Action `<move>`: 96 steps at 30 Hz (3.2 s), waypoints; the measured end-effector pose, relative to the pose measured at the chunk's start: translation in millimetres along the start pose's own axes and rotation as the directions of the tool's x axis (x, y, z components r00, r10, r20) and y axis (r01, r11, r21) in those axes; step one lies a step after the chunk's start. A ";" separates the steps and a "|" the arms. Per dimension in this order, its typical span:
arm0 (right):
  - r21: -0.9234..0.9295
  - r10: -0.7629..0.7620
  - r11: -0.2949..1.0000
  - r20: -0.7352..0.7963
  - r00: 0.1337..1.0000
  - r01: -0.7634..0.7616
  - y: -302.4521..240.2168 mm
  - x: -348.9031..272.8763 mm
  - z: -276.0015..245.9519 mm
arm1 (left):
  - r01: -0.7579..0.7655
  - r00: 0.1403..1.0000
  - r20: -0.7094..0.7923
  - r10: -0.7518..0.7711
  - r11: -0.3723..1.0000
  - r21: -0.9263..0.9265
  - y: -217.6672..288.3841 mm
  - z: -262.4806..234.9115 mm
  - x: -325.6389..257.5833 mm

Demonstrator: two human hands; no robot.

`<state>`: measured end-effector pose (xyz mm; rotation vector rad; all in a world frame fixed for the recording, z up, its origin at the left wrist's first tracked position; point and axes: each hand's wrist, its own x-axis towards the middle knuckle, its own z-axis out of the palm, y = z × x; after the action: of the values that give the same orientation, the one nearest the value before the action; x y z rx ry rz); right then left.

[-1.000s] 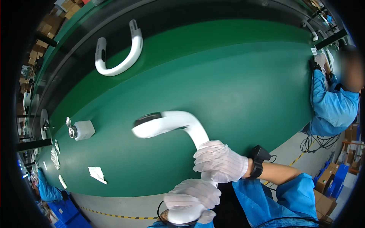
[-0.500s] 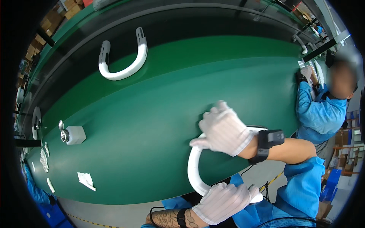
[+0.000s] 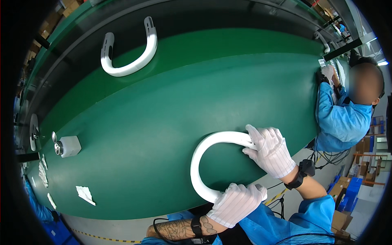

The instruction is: Cleaning and inspecting white neck fans using a cloth and liquid on a production line.

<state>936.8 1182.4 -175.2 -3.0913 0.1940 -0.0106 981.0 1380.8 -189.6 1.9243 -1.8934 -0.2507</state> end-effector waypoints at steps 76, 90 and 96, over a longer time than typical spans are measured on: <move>0.771 0.119 0.616 -0.295 0.948 0.163 6.4 68.9 40.7 | 0.706 0.694 -0.688 -0.212 0.391 0.591 -399.3 -299.0 33.2; 0.828 0.224 0.551 -0.266 0.938 0.104 14.8 64.5 58.7 | 0.321 0.804 -0.583 -0.117 0.911 0.260 -390.8 -166.1 153.8; 0.915 0.328 0.397 -0.071 0.942 -0.070 2.0 60.7 41.2 | 0.134 0.982 -0.183 -0.047 0.859 0.494 -306.4 -83.7 195.8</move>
<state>997.2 1174.7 -216.2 -1.9096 0.4094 -0.3656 1304.3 1195.6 -210.9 2.2826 -1.8847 0.4151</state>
